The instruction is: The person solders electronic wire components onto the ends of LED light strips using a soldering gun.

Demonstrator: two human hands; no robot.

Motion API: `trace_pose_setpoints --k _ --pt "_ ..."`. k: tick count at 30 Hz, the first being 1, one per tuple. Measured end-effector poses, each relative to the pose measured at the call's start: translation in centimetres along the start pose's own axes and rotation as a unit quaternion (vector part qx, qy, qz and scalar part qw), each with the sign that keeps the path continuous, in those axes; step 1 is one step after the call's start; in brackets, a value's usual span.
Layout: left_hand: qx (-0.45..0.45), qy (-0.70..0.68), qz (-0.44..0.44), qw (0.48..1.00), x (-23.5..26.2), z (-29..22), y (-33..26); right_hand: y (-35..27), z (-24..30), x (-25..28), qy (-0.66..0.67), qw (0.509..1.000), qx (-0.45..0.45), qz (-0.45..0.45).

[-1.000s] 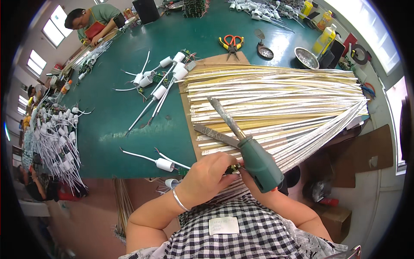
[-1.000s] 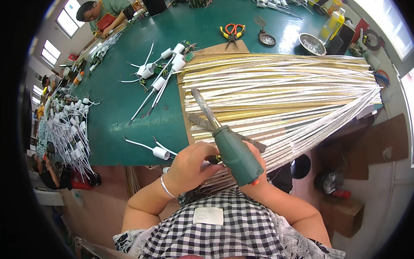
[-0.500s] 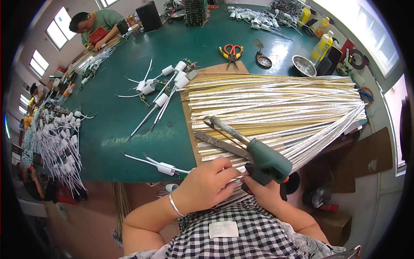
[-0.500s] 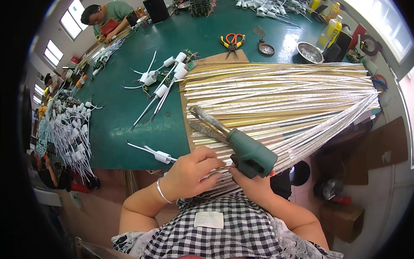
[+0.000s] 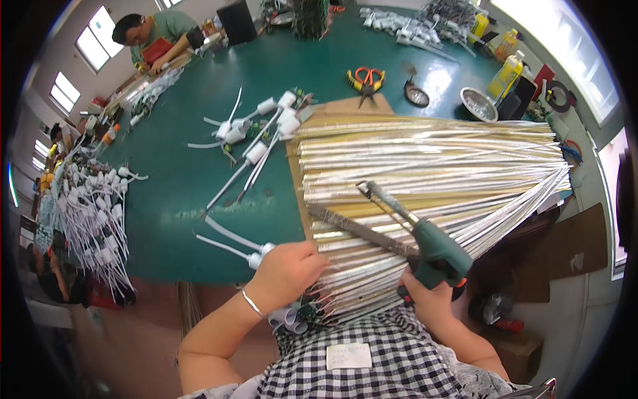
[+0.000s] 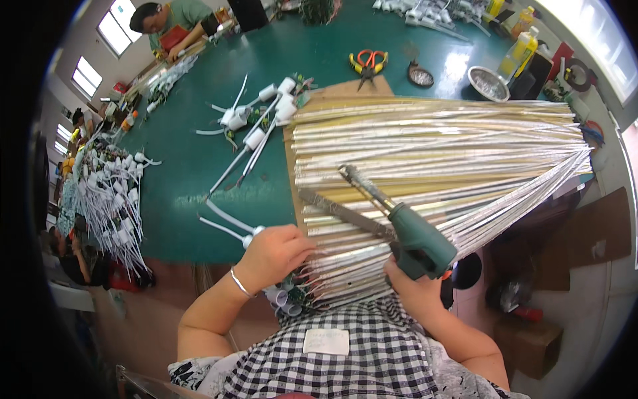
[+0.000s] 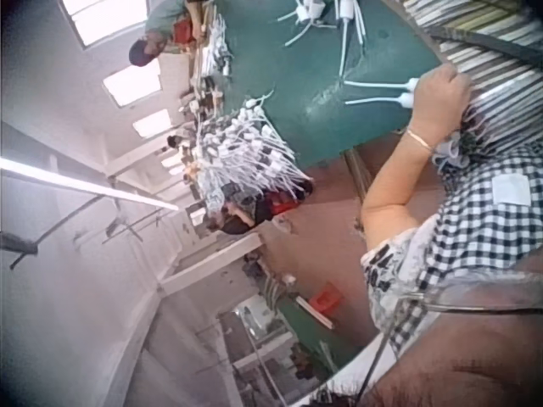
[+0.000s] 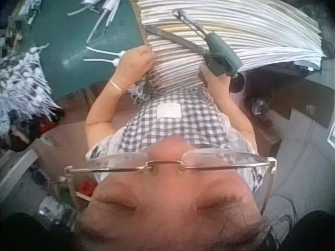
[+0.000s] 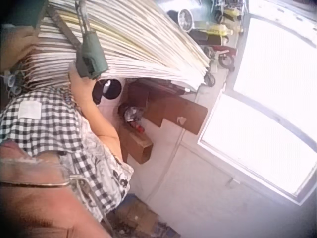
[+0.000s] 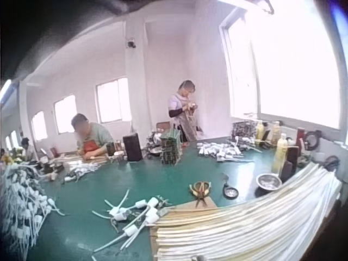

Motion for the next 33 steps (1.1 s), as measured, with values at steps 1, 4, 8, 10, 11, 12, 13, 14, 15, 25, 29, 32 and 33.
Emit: trace_pose_setpoints --k 1,4,8,10,11,12,13,14,15,25,29,32,33 --pt "0.003 -0.003 -0.009 1.000 -0.2 0.2 0.1 -0.1 0.0 0.4 -0.024 1.000 -0.013 0.005" --pt "0.026 0.012 -0.003 1.000 0.0 -0.4 0.4 -1.1 1.0 1.3 -0.119 0.992 -0.040 0.013" --pt "0.062 0.005 -0.023 0.998 -0.7 -0.4 0.0 -2.0 0.6 2.9 -0.153 0.984 -0.020 0.092" --pt "0.075 0.010 -0.029 0.997 -1.4 -0.1 -0.1 -2.1 0.4 3.3 -0.180 0.976 -0.011 0.124" --pt "0.084 0.013 -0.023 0.996 -1.5 0.0 -0.2 -2.3 0.7 3.4 -0.183 0.973 -0.029 0.139" --pt "0.093 0.017 -0.017 0.995 -1.7 0.1 -0.2 -2.5 0.8 3.5 -0.185 0.970 -0.047 0.153" --pt "0.095 0.018 -0.013 0.995 -1.7 0.1 -0.2 -2.7 0.2 4.2 -0.183 0.970 -0.050 0.154" --pt "0.099 0.012 -0.014 0.995 -1.7 0.0 -0.2 -3.0 -0.4 5.1 -0.224 0.955 -0.018 0.193" --pt "0.102 0.005 -0.015 0.995 -1.7 -0.1 -0.1 -3.3 -0.7 5.5 -0.263 0.936 0.014 0.232" --pt "0.114 0.030 0.000 0.993 -1.8 -0.5 0.1 -2.5 -0.1 4.4 -0.259 0.927 0.086 0.256" --pt "0.127 0.062 -0.033 0.989 -1.6 -0.8 -0.2 -2.5 0.0 4.3 -0.251 0.931 0.071 0.255" --pt "0.116 0.099 -0.065 0.986 -1.5 -1.0 -0.7 -2.9 -0.3 4.5 -0.228 0.940 0.033 0.250" --pt "0.112 0.113 -0.073 0.985 -1.6 -0.9 -0.9 -3.1 -0.4 4.6 -0.233 0.940 0.026 0.247"
Point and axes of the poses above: each hand's wrist, its own y-axis towards the middle knuckle, its own x-axis out of the back of the hand, z = x × y, the point moved 2 cm from there along y, towards the middle knuckle, and after that the axes turned 13 degrees about x, right-handed, at the moved point
